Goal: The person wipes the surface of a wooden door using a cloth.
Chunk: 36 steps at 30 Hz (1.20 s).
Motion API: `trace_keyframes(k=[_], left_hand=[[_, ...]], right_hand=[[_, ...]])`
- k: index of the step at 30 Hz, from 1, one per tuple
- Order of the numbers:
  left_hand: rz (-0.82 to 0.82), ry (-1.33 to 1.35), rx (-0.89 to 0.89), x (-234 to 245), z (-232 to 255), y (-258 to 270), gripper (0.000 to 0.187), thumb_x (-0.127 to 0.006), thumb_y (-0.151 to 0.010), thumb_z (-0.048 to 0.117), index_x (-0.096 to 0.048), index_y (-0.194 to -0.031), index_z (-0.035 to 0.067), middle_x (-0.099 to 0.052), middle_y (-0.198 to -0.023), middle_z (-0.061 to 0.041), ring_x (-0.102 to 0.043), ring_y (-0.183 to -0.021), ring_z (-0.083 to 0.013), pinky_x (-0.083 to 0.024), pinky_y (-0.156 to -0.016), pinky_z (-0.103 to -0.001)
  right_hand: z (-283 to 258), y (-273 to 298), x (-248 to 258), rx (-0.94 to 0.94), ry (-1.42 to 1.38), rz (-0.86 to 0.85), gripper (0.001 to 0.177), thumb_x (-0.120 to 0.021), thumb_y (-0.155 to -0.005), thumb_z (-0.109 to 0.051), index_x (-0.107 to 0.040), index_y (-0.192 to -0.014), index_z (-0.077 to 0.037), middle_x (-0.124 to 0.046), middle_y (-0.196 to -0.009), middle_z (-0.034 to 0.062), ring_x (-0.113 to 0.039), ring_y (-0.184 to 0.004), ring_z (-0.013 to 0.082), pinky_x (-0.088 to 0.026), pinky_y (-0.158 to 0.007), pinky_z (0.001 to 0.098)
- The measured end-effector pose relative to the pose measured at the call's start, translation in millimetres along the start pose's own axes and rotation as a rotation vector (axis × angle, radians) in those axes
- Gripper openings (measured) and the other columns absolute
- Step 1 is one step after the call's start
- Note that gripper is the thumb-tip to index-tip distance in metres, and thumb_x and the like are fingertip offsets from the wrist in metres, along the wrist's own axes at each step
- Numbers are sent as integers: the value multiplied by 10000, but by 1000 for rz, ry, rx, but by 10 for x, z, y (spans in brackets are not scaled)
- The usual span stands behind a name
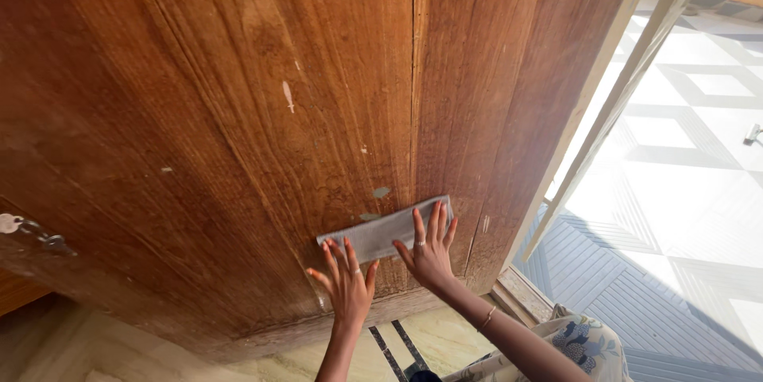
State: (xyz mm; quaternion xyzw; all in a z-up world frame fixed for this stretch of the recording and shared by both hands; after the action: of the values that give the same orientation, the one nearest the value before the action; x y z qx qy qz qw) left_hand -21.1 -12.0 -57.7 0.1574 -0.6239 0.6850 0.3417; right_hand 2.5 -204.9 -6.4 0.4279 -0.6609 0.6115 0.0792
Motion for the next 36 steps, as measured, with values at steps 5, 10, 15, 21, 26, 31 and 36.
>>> trace_keyframes(k=[5,10,15,21,26,31,36], left_hand=[[123,-97,16,996,141,-1462,842,-165,-1013,715,-68,-1669,196,36,-1698,-264,126,-1567,-358,270,-1105,-694],[294,-254,-50,2038,424,-2620,824,-312,-1150,661,-52,-1696,100,52,-1694,-307,140,-1570,-405,238,-1150,-689],[107,-105,49,2762,745,-3455,885,-387,-1118,632,-91,-1628,-28,-18,-1694,-286,15,-1589,-430,74,-1262,-658],[-36,-220,216,3177,890,-3912,587,-313,-1137,610,-167,-1641,348,-26,-1693,-222,14,-1561,-485,38,-1250,-695],[109,-336,198,2774,648,-3784,594,-310,-1078,637,-259,-1626,412,-90,-1669,-248,-33,-1530,-529,-13,-1228,-729],[512,-191,46,1996,333,-3118,620,-245,-1087,627,-218,-1661,395,-38,-1725,-224,-11,-1590,-536,13,-1219,-754],[471,-153,64,1103,43,-2244,667,-254,-1068,647,-135,-1671,390,52,-1716,-243,48,-1557,-572,28,-1193,-827]], right_hand=[[-453,-1284,801,87,-116,301,1011,-664,-1005,-523,38,-1655,-196,151,-1657,371,150,-1552,525,89,-1235,702],[-833,-2298,1641,207,-167,476,1045,-769,-1048,-441,43,-1679,-256,136,-1703,303,140,-1603,487,32,-1301,718],[-1106,-3003,2137,295,-47,604,854,-730,-1074,-387,-109,-1653,-291,121,-1697,169,149,-1561,449,55,-1251,651],[-1443,-3443,2562,227,102,539,606,-683,-1064,-578,-452,-1566,-327,-85,-1652,180,47,-1517,526,35,-1256,748],[-1321,-3455,2309,-157,222,-58,678,-390,-943,-769,-321,-1572,-524,-79,-1657,174,33,-1505,546,75,-1199,731],[-1193,-2873,1750,211,218,519,642,-362,-1041,-796,-421,-1589,-465,-42,-1699,182,9,-1536,554,91,-1212,765],[-806,-2053,774,283,225,519,665,-365,-1017,-806,-390,-1588,-465,-45,-1715,228,14,-1520,604,62,-1161,820]])
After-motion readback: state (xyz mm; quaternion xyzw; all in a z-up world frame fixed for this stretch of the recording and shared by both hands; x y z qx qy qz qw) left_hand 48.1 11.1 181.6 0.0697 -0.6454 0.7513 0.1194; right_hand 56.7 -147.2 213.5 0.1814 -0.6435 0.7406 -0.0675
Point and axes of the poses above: each hand's wrist, its own y-axis away from the middle knuckle, its own x-axis out of the back of the hand, z = x × y, the point moved 7 cm from there along -y, towards the middle knuckle
